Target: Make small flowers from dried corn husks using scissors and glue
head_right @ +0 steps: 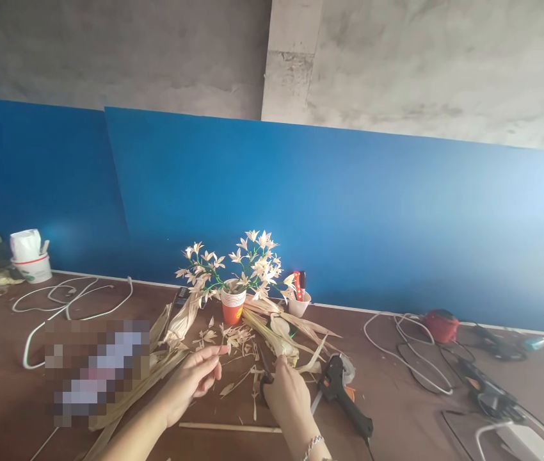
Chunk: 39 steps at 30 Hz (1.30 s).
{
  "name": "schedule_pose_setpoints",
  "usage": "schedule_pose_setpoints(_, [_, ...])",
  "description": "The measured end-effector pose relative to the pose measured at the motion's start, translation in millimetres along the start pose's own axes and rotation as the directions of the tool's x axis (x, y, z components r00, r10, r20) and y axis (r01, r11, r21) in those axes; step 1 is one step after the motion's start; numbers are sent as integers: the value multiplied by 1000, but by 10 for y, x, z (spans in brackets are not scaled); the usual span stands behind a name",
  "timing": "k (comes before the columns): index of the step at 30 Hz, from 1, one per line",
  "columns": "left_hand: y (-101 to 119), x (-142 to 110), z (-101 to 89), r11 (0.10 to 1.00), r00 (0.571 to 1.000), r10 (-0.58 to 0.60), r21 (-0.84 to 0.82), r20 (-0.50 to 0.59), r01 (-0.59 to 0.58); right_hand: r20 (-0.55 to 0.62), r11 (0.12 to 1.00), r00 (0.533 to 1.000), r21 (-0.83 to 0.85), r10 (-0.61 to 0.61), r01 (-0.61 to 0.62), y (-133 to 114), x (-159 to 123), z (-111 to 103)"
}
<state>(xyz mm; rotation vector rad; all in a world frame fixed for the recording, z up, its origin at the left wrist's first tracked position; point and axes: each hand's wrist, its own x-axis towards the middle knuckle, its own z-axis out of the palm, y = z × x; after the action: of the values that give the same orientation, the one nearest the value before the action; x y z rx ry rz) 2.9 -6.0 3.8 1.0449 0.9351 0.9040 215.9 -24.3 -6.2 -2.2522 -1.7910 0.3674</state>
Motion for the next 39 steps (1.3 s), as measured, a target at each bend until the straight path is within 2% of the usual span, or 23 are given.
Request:
schedule_pose_setpoints(4, [-111,82,-18,975,999,41,219,-25,-34,19,992,1000,125,15,-18,45,69,47])
schedule_pose_setpoints(7, [-154,75,3,879,982,183,454,-35,-148,26,990,1000,139,-5,2,67,55,27])
schedule_pose_setpoints(10, [-151,18,53,764,953,301,592,23,-256,20,995,999,95,-38,36,-12,7,-64])
schedule_pose_setpoints(12, [-138,-19,89,710,939,335,633,83,-309,-11,992,993,53,-116,116,-139,1,-131])
schedule_pose_setpoints(14, [-126,-46,114,669,923,355,650,146,-360,-24,968,968,8,-249,249,-305,40,-170])
schedule_pose_setpoints(17, [-109,-64,123,651,901,396,639,175,-410,-10,935,935,-16,-353,353,-546,176,-152])
schedule_pose_setpoints(19, [-91,-63,105,675,895,429,616,118,-405,3,926,927,-37,-375,375,-657,281,-100])
schedule_pose_setpoints(22, [-41,-48,41,717,860,507,585,-65,-379,14,919,921,-65,-389,389,-735,392,-13])
schedule_pose_setpoints(25, [14,-32,-49,726,763,588,590,-269,-352,-5,922,924,-67,-381,380,-743,427,23])
schedule_pose_setpoints(27, [34,-27,-100,738,706,609,585,-363,-336,-37,930,930,-36,-367,366,-732,419,4])
schedule_pose_setpoints(29, [42,-26,-131,756,682,604,567,-412,-327,-86,939,936,18,-341,344,-715,395,-49])
schedule_pose_setpoints(31, [46,-25,-147,755,675,611,562,-415,-338,-143,941,938,84,-315,328,-699,355,-128])
schedule_pose_setpoints(33, [47,-15,-161,717,656,650,595,-384,-362,-164,915,953,280,-254,292,-684,300,-226])
schedule_pose_setpoints(35, [42,7,-184,647,643,697,664,-318,-373,-76,806,981,561,-177,189,-671,239,-332])
schedule_pose_setpoints(37, [25,36,-214,563,679,700,755,-221,-335,66,676,987,735,-146,51,-657,189,-425])
schedule_pose_setpoints(39, [2,59,-235,468,764,634,846,-118,-258,147,600,976,800,-161,-21,-641,164,-482])
